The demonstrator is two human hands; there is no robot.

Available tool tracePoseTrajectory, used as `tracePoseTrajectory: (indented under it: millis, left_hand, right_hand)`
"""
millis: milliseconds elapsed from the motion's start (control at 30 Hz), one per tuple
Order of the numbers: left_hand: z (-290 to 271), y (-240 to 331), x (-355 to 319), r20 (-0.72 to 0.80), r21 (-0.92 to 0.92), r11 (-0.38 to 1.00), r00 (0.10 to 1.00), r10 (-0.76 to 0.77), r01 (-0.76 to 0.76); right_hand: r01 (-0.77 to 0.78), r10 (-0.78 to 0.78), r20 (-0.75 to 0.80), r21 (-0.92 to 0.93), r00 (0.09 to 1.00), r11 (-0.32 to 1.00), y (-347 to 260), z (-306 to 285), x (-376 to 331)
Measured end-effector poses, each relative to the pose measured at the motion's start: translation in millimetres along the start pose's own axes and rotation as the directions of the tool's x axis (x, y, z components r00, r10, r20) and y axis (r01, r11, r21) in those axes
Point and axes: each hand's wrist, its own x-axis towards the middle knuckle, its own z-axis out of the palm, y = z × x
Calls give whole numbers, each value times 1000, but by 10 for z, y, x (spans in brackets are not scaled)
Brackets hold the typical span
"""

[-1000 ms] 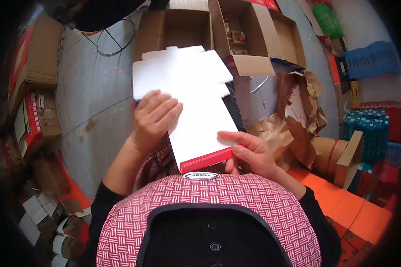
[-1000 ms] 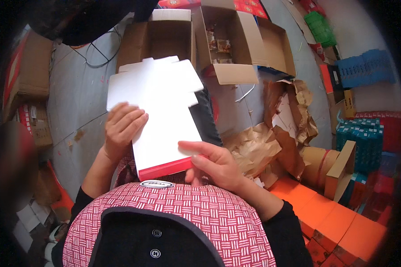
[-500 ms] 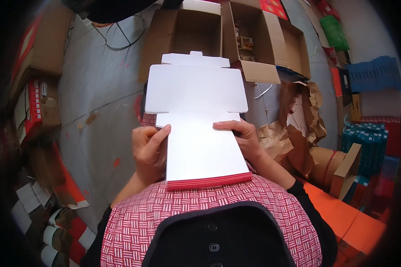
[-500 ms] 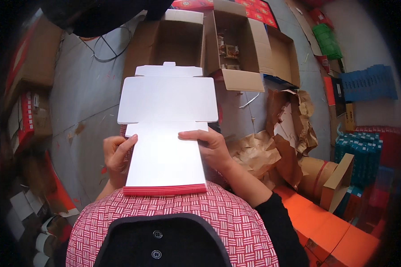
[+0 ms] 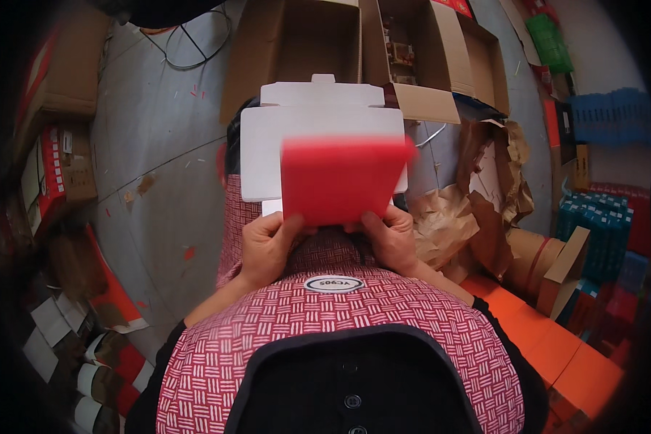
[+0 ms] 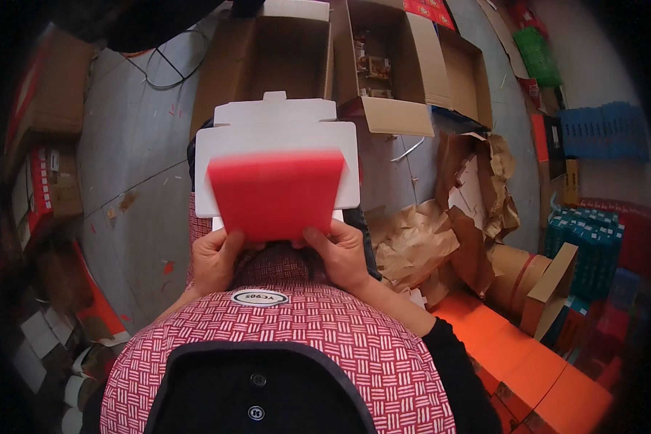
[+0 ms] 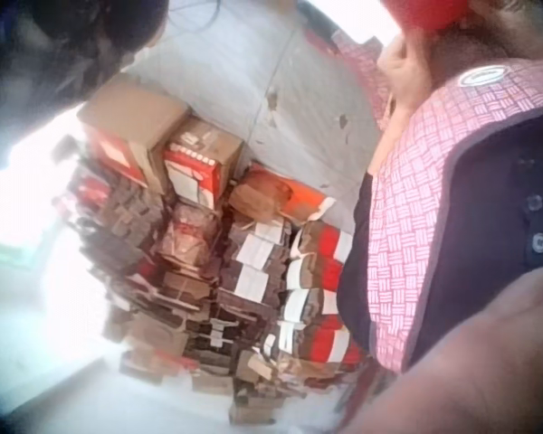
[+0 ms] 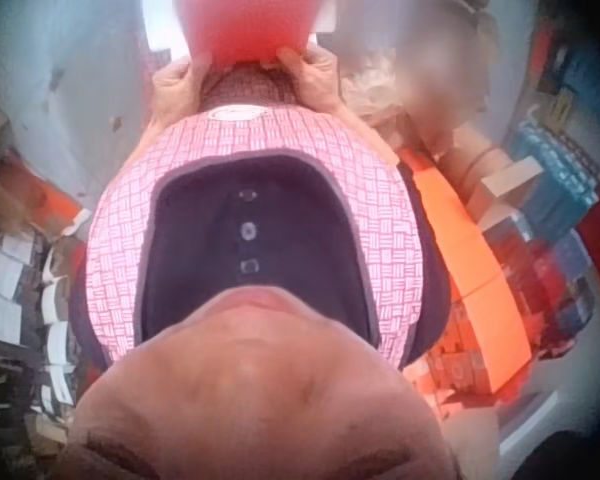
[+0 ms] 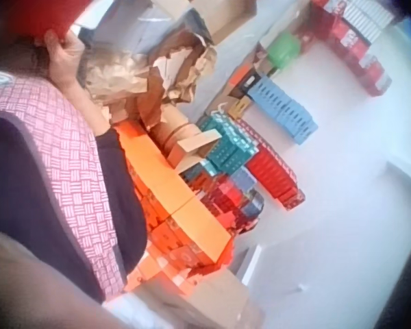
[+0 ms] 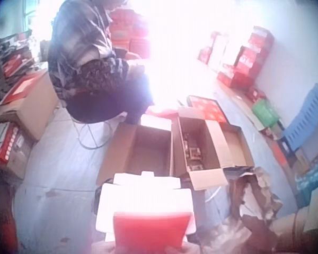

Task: The person assembles small red boxes from flat cardboard pieces, folding the flaps and tucking them to form the box shape. They place the finished boxes into a larger cardboard carton and repeat the process with additional pieces.

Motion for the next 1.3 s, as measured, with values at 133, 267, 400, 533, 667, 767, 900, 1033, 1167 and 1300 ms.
tracePoseTrajectory:
  millis: [133, 267, 400, 533, 667, 767, 900, 1033, 1167, 1300]
  left_hand:
    - [104, -63, 43, -88, -63, 998, 996, -10, 5]
    - [47, -74, 19, -147, -179, 983, 989, 15, -42]
    - [-40, -63, -31, -60, -177, 982, 996, 60, -70]
    - [-382, -188, -125, 288, 98, 883, 862, 417, -459]
    - [-417, 0, -145, 41, 21, 905, 905, 424, -425]
    - [-368, 148, -28, 199, 431, 669, 787, 584, -605]
    - [-326, 98, -3, 121, 296, 707, 760, 639, -642]
    - [-443, 76, -77, 226, 317, 741, 806, 547, -592]
    - [-276, -1, -191, 197, 181, 896, 907, 372, -406]
    - [-244, -91, -212, 123, 194, 890, 910, 396, -413]
  right_hand:
    - [-65, 66, -73, 18, 995, 998, -5, 78, 25]
    - [-10, 1, 202, 43, 979, 999, -120, 6, -88]
    - [214, -205, 63, -235, 977, 948, -150, -127, -16]
    - [291, -265, 120, -410, 957, 864, -128, -242, -11]
    - [297, -265, 191, -165, 945, 941, -64, -344, -60]
    - [293, -250, 243, -161, 937, 942, -127, -343, -96]
    - [363, -294, 258, -287, 920, 886, -63, -432, -100]
    - [378, -306, 279, -256, 910, 890, -35, -433, -117]
    - [258, -125, 379, -326, 917, 909, -179, -497, -118]
    - [241, -120, 291, -430, 949, 870, -177, -396, -177]
